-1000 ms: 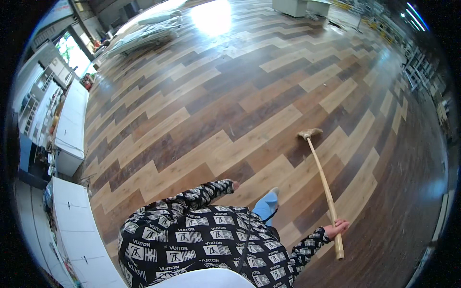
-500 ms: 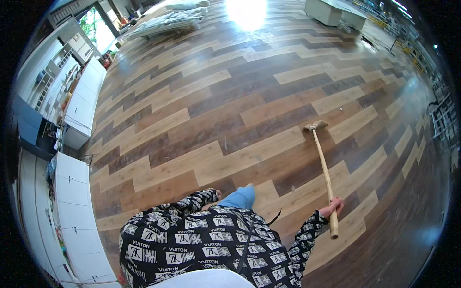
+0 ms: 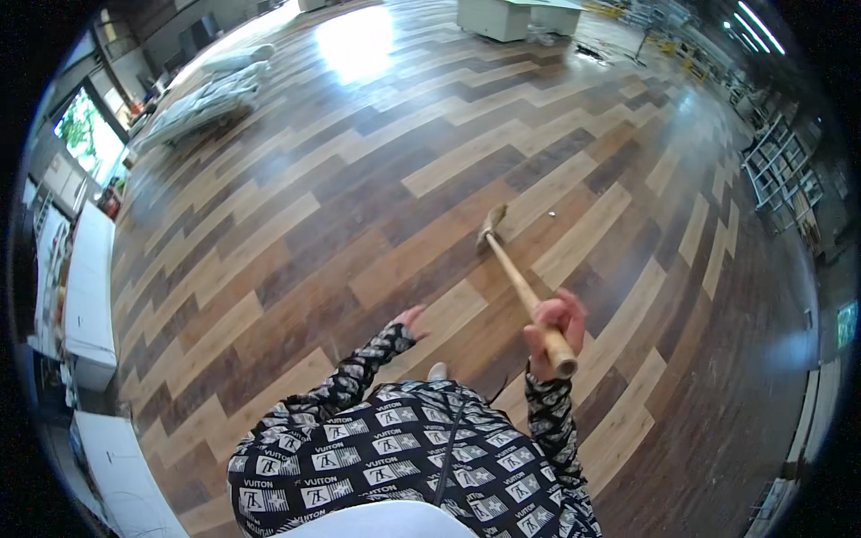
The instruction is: The person sweeps the wooden floor with a broom, walks outside, and sweeps the outdoor concrete ground using the broom.
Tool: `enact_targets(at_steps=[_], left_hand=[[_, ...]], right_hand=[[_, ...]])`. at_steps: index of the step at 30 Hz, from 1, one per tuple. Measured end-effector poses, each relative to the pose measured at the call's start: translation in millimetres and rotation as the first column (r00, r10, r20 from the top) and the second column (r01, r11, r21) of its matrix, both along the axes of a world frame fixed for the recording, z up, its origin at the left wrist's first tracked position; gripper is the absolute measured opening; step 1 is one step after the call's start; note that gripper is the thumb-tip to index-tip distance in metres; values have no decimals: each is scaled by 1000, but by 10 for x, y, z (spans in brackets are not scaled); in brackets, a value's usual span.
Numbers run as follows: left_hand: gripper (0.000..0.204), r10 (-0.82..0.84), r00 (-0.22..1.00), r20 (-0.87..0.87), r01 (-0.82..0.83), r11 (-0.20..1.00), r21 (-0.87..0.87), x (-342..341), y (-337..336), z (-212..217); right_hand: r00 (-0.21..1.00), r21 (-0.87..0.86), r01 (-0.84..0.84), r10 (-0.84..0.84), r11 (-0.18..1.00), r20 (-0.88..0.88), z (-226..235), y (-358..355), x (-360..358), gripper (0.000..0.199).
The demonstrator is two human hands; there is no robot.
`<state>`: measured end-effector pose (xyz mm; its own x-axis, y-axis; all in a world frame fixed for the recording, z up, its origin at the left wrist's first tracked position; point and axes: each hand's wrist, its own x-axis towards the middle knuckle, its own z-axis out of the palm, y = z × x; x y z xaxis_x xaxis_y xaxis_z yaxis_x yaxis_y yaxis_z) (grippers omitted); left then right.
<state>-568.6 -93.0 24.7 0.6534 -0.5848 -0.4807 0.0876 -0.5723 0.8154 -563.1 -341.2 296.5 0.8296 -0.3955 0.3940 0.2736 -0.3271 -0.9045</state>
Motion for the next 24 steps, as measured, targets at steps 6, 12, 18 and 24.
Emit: enact_targets(at_steps=[6, 12, 18, 24], left_hand=[[80, 35, 877, 480, 160, 919, -360, 533, -1037, 734], [25, -54, 969, 241, 210, 694, -689, 179, -1773, 580], [21, -71, 981, 181, 169, 778, -606, 118, -1974, 788], [13, 104, 988, 110, -8, 762, -648, 266, -1518, 663]], right_hand=[[987, -271, -160, 150, 949, -59, 577, 474, -220, 21], [956, -135, -228, 248, 964, 157, 995, 249, -386, 34], [967, 14, -9, 5, 1000, 254, 1092, 124, -309, 32], [944, -25, -277, 277, 961, 179, 1103, 331, -27, 26]])
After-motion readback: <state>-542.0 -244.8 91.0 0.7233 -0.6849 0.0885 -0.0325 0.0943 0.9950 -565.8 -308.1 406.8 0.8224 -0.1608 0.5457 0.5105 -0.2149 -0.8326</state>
